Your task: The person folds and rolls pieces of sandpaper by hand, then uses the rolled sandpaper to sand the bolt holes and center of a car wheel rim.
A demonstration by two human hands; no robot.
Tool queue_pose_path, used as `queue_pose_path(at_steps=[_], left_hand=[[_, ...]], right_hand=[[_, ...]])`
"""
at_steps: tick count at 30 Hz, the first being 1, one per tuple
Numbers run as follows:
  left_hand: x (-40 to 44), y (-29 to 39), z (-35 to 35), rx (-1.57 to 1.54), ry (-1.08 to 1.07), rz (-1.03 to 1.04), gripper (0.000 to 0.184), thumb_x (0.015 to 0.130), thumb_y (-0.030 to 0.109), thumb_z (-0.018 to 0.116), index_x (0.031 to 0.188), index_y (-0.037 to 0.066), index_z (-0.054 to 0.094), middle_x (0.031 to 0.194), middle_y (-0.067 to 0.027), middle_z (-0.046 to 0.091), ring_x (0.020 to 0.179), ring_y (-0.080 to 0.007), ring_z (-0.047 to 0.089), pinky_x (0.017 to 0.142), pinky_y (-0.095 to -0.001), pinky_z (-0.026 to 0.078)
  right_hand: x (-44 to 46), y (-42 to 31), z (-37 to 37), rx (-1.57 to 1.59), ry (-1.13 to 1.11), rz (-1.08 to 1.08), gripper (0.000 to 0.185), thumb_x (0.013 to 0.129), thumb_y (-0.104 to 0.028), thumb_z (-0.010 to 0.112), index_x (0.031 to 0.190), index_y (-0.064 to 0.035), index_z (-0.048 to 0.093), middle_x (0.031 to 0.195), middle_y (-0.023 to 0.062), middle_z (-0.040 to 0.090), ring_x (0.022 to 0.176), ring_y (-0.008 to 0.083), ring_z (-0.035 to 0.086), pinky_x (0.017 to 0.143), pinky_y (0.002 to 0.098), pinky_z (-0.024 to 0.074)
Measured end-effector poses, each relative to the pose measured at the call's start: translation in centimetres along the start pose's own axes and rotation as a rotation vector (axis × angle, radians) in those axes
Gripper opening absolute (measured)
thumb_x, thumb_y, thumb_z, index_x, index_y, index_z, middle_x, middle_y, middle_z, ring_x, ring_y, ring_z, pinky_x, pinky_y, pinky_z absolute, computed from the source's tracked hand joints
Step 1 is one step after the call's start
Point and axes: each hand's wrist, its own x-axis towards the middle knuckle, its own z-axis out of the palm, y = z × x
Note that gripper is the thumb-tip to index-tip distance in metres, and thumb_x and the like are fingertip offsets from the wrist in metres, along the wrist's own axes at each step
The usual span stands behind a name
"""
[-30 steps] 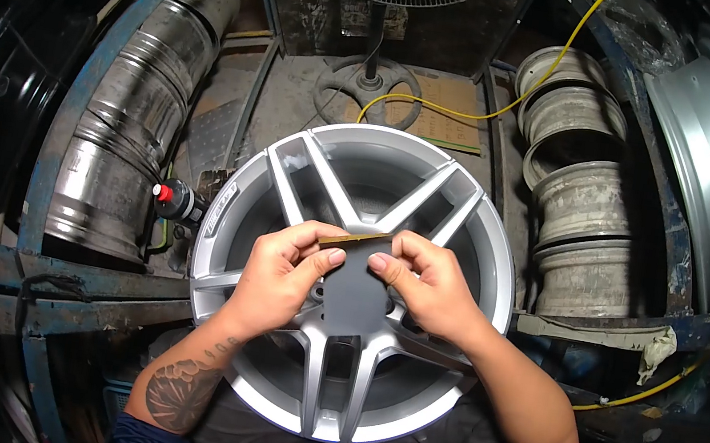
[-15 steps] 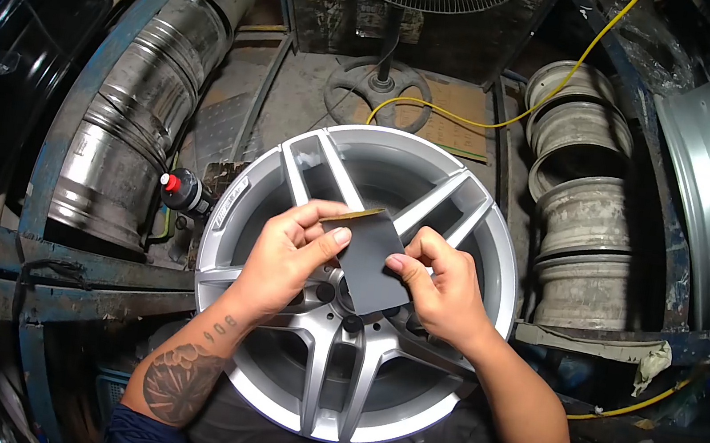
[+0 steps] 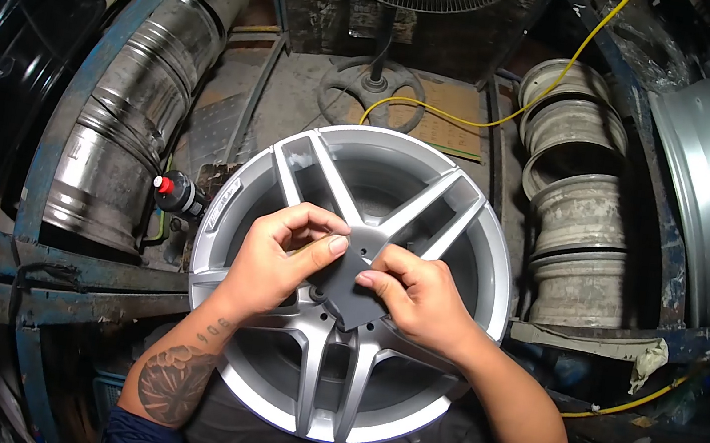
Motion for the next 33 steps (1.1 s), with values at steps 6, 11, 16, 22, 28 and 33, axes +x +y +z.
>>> queue_pose_path(at_steps=[6,11,16,22,28,33], left_hand=[[-0.5,-1.3,0.1,0.173,-0.031,0.040,0.015,0.100,0.012,0.070,0.098,-0.003,0.072,0.084,-0.0060,0.074,0.080,-0.0074,0.067,0.073,-0.0247,0.054],[-0.8,-1.6,1.6,0.183,-0.019,0.068,0.015,0.100,0.011,0.070,0.099,-0.004,0.073,0.087,-0.0090,0.077,0.084,-0.0092,0.070,0.074,-0.0249,0.055],[-0.9,-1.2,1.4,0.058,-0.087,-0.012,0.017,0.101,0.013,0.069,0.102,-0.003,0.073,0.091,-0.0058,0.075,0.086,-0.0078,0.068,0.077,-0.0252,0.055],[-0.6,-1.0,0.9,0.187,-0.162,-0.086,0.021,0.102,0.017,0.068,0.103,-0.003,0.073,0.091,-0.0039,0.074,0.085,-0.0086,0.068,0.077,-0.0259,0.054],[-0.8,-0.6,1.3,0.327,-0.095,0.075,0.020,0.099,0.014,0.070,0.091,-0.004,0.072,0.077,-0.0086,0.074,0.073,-0.0088,0.066,0.067,-0.0270,0.053],[-0.4,-1.1,1.1,0.331,-0.045,0.159,0.014,0.098,0.009,0.068,0.092,-0.004,0.072,0.078,-0.0089,0.074,0.073,-0.0104,0.067,0.067,-0.0271,0.052]], right_hand=[[0.0,-0.3,-1.0,-0.294,-0.132,-0.078,0.032,0.100,-0.031,0.067,0.086,-0.0032,0.064,0.068,0.0182,0.064,0.065,0.0362,0.067,0.059,0.0432,0.0498],[0.1,-0.2,0.6,-0.251,0.046,-0.110,0.029,0.100,-0.029,0.067,0.086,-0.0027,0.068,0.067,0.0180,0.066,0.063,0.0378,0.067,0.057,0.0445,0.0521],[0.0,0.1,0.4,-0.165,0.030,-0.131,0.020,0.099,-0.022,0.069,0.092,-0.0029,0.073,0.071,0.0168,0.068,0.060,0.0324,0.068,0.056,0.0372,0.0524],[-0.3,0.4,0.2,-0.250,0.013,-0.225,0.024,0.099,-0.024,0.069,0.088,-0.0030,0.069,0.070,0.0172,0.068,0.062,0.0357,0.068,0.057,0.0423,0.0535],[-0.3,0.0,-0.2,-0.197,-0.037,-0.196,0.017,0.099,-0.019,0.070,0.096,-0.0029,0.074,0.074,0.0168,0.069,0.064,0.0327,0.070,0.058,0.0387,0.0537],[0.3,-0.2,0.3,-0.156,0.017,-0.206,0.022,0.100,-0.022,0.068,0.092,-0.0024,0.070,0.069,0.0168,0.066,0.063,0.0357,0.068,0.058,0.0414,0.0521]])
